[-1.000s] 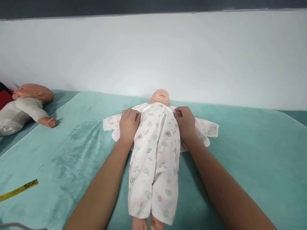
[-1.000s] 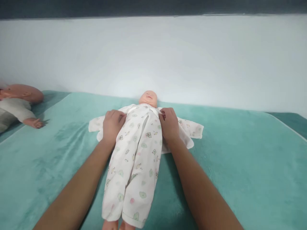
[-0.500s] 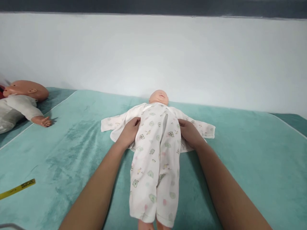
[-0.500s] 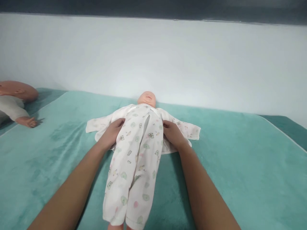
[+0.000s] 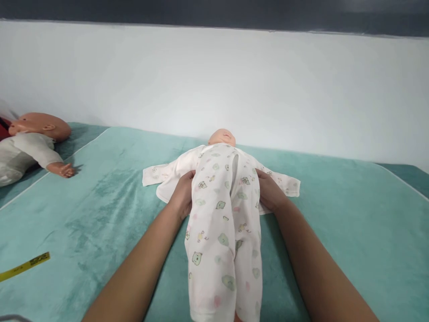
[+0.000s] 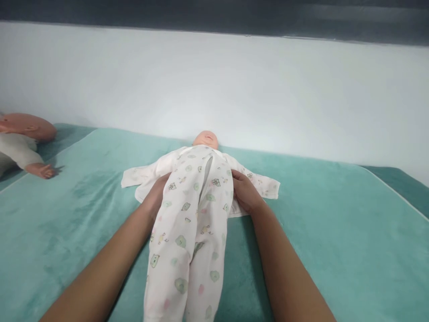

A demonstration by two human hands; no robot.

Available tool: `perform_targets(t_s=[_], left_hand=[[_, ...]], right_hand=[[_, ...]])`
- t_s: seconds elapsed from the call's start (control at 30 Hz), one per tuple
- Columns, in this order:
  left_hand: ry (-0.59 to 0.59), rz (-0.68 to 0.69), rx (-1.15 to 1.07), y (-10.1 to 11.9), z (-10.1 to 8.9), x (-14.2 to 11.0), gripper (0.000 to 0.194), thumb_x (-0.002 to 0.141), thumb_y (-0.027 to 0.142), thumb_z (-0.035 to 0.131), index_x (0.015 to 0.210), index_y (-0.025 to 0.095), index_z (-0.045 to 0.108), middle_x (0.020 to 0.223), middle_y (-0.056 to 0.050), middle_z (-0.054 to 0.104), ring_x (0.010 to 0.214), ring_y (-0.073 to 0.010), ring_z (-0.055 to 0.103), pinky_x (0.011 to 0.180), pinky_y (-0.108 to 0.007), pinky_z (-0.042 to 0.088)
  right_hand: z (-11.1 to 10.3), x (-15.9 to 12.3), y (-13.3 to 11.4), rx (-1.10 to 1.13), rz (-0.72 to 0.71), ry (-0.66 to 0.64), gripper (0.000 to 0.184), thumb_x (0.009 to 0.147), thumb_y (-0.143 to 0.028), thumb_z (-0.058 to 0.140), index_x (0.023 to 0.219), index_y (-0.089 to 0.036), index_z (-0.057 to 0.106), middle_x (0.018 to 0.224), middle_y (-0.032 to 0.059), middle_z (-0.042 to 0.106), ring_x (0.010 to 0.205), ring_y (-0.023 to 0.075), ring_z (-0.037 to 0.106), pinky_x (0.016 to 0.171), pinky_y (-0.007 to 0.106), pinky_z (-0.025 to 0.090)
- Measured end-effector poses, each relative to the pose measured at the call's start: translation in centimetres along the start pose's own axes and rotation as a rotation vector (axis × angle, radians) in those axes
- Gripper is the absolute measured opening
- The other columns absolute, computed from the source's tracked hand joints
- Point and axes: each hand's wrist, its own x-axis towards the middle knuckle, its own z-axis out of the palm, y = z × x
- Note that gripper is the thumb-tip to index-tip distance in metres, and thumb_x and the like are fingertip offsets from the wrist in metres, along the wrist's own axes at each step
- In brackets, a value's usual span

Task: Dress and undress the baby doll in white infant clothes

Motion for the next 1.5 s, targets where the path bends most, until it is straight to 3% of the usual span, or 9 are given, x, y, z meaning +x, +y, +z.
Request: perform_targets(t_s=[0.1, 0.4, 0.6, 0.8, 1.03, 1.33, 1.5], left_hand=[[-0.035, -0.057, -0.067, -0.3, 0.1, -0.5, 0.026, 0.071, 0.031, 0.068, 0.092, 0.016, 0.07, 0.076, -0.007, 0.072, 0.069, -0.0245, 0.067, 0.067, -0.04, 0.055], [-0.096, -0.06, -0.047, -0.2, 0.0, -1.1, 0.032, 0.073, 0.038, 0.072, 0.098, 0.018, 0.071, 0.083, -0.01, 0.074, 0.074, -0.0268, 0.069, 0.067, -0.04, 0.056], [-0.116, -0.069, -0.121, -0.6, -0.2, -0.3, 0.036, 0.075, 0.033, 0.07, 0.108, 0.018, 0.068, 0.091, -0.009, 0.075, 0.078, -0.0263, 0.069, 0.067, -0.038, 0.056], [-0.199, -0.051, -0.238, -0.6, -0.4, -0.1, 0.032, 0.078, 0.026, 0.068, 0.109, 0.018, 0.067, 0.102, -0.009, 0.074, 0.1, -0.0279, 0.067, 0.086, -0.039, 0.055], [-0.335, -0.137, -0.39, -0.3, -0.1, -0.5, 0.024, 0.08, 0.021, 0.066, 0.102, 0.012, 0.07, 0.1, -0.01, 0.074, 0.105, -0.0287, 0.065, 0.096, -0.039, 0.05], [-0.293, -0.115, -0.389, 0.1, 0.0, -1.1, 0.015, 0.082, 0.019, 0.063, 0.094, 0.013, 0.071, 0.09, -0.007, 0.074, 0.091, -0.023, 0.066, 0.084, -0.033, 0.051], [-0.28, -0.145, -0.388, -0.2, -0.2, -0.6, 0.014, 0.081, 0.02, 0.066, 0.092, 0.012, 0.071, 0.09, -0.008, 0.072, 0.092, -0.0226, 0.064, 0.084, -0.031, 0.049]], right_hand=[[-0.1, 0.0, 0.1, 0.008, -0.002, -0.014, 0.034, 0.067, -0.032, 0.077, 0.099, -0.024, 0.074, 0.087, 0.0038, 0.076, 0.082, 0.0248, 0.07, 0.071, 0.037, 0.055], [0.0, 0.1, 0.1, 0.044, 0.004, -0.038, 0.031, 0.066, -0.028, 0.077, 0.097, -0.027, 0.075, 0.094, 0.003, 0.076, 0.095, 0.0272, 0.069, 0.081, 0.04, 0.055], [0.0, 0.1, 0.0, -0.005, 0.04, -0.025, 0.033, 0.065, -0.03, 0.078, 0.097, -0.026, 0.076, 0.094, 0.0042, 0.076, 0.1, 0.0292, 0.068, 0.086, 0.043, 0.056], [-0.5, 0.2, 0.1, 0.012, 0.031, -0.12, 0.032, 0.068, -0.026, 0.078, 0.1, -0.025, 0.076, 0.107, 0.0047, 0.075, 0.098, 0.0275, 0.069, 0.084, 0.04, 0.057], [-1.2, 0.8, 0.9, 0.081, 0.036, -0.101, 0.026, 0.07, -0.024, 0.076, 0.096, -0.028, 0.075, 0.098, 0.0015, 0.076, 0.097, 0.026, 0.07, 0.083, 0.037, 0.058], [-1.5, 1.1, 1.2, 0.127, 0.025, -0.101, 0.03, 0.07, -0.029, 0.075, 0.1, -0.026, 0.074, 0.104, 0.0039, 0.075, 0.099, 0.0266, 0.069, 0.081, 0.038, 0.058], [-1.4, 1.2, 1.3, 0.146, 0.037, -0.113, 0.031, 0.066, -0.025, 0.076, 0.097, -0.025, 0.074, 0.094, 0.0029, 0.076, 0.095, 0.0257, 0.07, 0.079, 0.036, 0.057]])
